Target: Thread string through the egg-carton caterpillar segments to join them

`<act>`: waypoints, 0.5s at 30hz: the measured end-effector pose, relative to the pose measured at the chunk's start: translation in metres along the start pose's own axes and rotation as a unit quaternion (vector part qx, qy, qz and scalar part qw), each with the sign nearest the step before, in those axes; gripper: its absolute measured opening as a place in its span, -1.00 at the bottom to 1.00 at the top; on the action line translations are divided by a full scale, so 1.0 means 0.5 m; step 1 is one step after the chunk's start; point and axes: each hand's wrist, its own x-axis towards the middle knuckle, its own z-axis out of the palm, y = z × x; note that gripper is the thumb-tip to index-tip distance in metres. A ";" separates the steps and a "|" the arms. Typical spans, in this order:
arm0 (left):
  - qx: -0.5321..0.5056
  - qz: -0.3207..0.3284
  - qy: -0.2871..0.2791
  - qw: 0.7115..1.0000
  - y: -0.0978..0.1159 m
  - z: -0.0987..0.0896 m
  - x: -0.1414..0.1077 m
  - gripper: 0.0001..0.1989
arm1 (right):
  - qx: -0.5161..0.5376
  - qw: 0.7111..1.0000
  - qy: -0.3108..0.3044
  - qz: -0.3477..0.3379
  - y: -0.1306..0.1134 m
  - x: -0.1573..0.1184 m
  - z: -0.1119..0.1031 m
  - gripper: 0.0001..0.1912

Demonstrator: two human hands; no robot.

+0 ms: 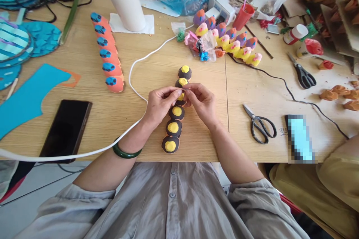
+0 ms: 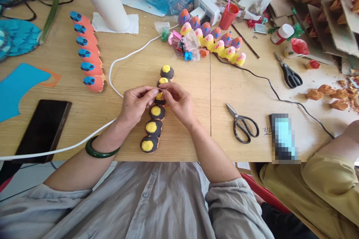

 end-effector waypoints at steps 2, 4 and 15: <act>-0.008 -0.002 0.010 1.000 0.003 0.002 0.000 -0.77 | 0.007 1.000 0.008 0.009 0.000 0.001 -0.001 -0.60; -0.016 -0.003 0.018 1.000 0.005 0.003 -0.001 -0.78 | 0.017 1.000 0.018 0.016 0.000 0.000 -0.001 -0.59; -0.069 -0.062 0.009 0.996 0.015 0.006 -0.003 -0.72 | -0.009 1.000 0.030 -0.001 0.005 -0.005 0.007 -0.60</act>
